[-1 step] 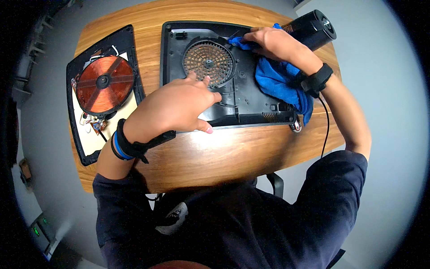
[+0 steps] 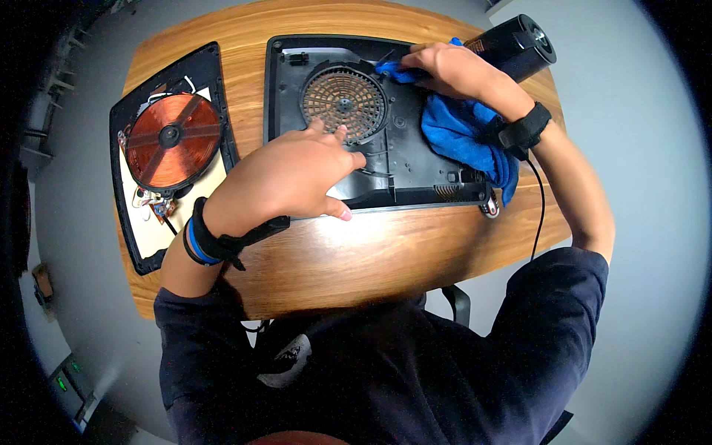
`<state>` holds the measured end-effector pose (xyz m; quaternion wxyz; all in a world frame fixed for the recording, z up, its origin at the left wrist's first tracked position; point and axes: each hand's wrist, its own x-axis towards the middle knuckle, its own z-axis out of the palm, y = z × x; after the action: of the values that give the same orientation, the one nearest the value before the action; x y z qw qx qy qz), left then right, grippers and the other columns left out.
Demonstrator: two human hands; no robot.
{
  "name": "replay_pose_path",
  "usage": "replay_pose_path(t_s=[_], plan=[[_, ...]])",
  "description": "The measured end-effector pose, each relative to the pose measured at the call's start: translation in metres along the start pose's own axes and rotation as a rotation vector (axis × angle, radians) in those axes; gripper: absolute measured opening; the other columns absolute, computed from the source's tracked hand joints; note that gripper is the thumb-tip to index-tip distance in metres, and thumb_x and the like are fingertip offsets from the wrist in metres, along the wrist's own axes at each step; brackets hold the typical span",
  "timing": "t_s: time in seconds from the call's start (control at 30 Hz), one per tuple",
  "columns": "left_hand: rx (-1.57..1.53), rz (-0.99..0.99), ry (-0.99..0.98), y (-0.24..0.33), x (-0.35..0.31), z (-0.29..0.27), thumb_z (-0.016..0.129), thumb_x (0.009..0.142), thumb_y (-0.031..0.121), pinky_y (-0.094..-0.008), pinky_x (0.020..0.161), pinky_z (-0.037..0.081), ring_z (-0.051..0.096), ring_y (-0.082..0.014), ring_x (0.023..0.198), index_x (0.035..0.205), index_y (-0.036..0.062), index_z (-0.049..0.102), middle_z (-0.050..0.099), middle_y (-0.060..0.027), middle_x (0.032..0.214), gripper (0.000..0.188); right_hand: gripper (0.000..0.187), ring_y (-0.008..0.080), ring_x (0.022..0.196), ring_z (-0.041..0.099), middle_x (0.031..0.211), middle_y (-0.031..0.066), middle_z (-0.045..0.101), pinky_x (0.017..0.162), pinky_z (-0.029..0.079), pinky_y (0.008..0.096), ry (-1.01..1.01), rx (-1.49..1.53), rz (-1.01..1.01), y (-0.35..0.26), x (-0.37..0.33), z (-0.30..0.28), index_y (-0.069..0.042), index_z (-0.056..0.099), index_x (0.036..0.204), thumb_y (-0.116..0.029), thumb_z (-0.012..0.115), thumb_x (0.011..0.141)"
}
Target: The person disassembles a small appliance, removes the heating coil, and wipes the interior housing with a blue cloth. They then wipe the heating coil and a circuit board before placing them back into the housing.
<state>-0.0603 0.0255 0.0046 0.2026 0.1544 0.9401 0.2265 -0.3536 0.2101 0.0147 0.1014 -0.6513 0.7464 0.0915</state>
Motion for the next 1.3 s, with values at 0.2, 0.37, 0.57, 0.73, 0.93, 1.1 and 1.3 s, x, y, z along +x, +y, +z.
replay_pose_path(t_s=[0.2,0.37,0.57,0.73,0.93,1.1,1.3], plan=[[-0.025,-0.034,-0.027,0.003,-0.002,-0.005,0.089,0.090,0.050,-0.0590,0.129,0.043,0.043,-0.0612,0.157,0.159,0.0094,0.063,0.048,-0.0369,0.169,0.084,0.046,0.0413,0.125,0.073,0.136,0.0227,0.074,0.105,0.061,0.0462,0.026,0.177,-0.007,-0.026,-0.001,0.006,0.000,0.073,0.141,-0.023,0.079,0.102],[0.004,-0.044,0.013,0.004,-0.008,0.000,0.087,0.092,0.052,-0.0600,0.129,0.042,0.041,-0.0615,0.158,0.161,0.0113,0.061,0.046,-0.0350,0.171,0.085,0.066,0.0387,0.150,0.058,0.155,0.0207,0.066,0.136,0.035,0.0543,-0.313,0.070,-0.015,-0.047,-0.041,-0.024,-0.008,0.075,0.147,-0.048,0.085,0.096],[0.022,-0.038,0.030,0.006,-0.010,0.001,0.087,0.090,0.056,-0.0597,0.129,0.042,0.043,-0.0592,0.158,0.160,0.0119,0.062,0.048,-0.0340,0.170,0.086,0.113,0.0493,0.167,0.031,0.187,0.0153,0.020,0.135,0.030,0.0663,-0.254,-0.098,0.347,-0.066,-0.080,-0.021,-0.044,0.052,0.168,-0.040,0.105,0.069],[0.085,0.016,0.045,0.002,-0.004,-0.002,0.091,0.085,0.058,-0.0558,0.128,0.044,0.051,-0.0509,0.155,0.157,0.0120,0.066,0.054,-0.0339,0.165,0.089,0.122,0.0566,0.159,0.039,0.187,0.0228,0.016,0.126,0.048,0.0635,-0.216,0.003,0.297,-0.050,-0.085,0.015,-0.047,0.034,0.176,-0.033,0.103,0.076],[0.158,0.012,-0.008,0.005,0.011,-0.019,0.095,0.081,0.057,-0.0470,0.120,0.052,0.063,-0.0447,0.142,0.153,0.0129,0.070,0.058,-0.0337,0.162,0.088,0.102,0.0568,0.159,0.041,0.187,0.0245,0.016,0.129,0.039,0.0690,-0.241,-0.099,0.231,-0.035,-0.079,0.026,-0.047,0.025,0.180,-0.049,0.085,0.098],[0.142,0.004,-0.011,0.005,0.008,-0.017,0.095,0.082,0.056,-0.0489,0.121,0.051,0.060,-0.0476,0.143,0.154,0.0129,0.070,0.058,-0.0322,0.163,0.088,0.091,0.0564,0.155,0.045,0.184,0.0224,0.025,0.126,0.039,0.0728,-0.287,-0.091,0.261,-0.041,-0.065,0.023,-0.047,0.027,0.179,-0.056,0.076,0.103],[0.098,-0.084,-0.013,0.013,-0.003,-0.012,0.093,0.084,0.055,-0.0575,0.128,0.043,0.045,-0.0577,0.156,0.158,0.0186,0.067,0.049,-0.0313,0.170,0.087,0.073,0.0457,0.134,0.062,0.165,0.0164,0.051,0.126,0.039,0.0704,0.004,-0.218,0.101,-0.047,-0.079,0.043,-0.045,0.047,0.172,-0.048,0.074,0.105]])
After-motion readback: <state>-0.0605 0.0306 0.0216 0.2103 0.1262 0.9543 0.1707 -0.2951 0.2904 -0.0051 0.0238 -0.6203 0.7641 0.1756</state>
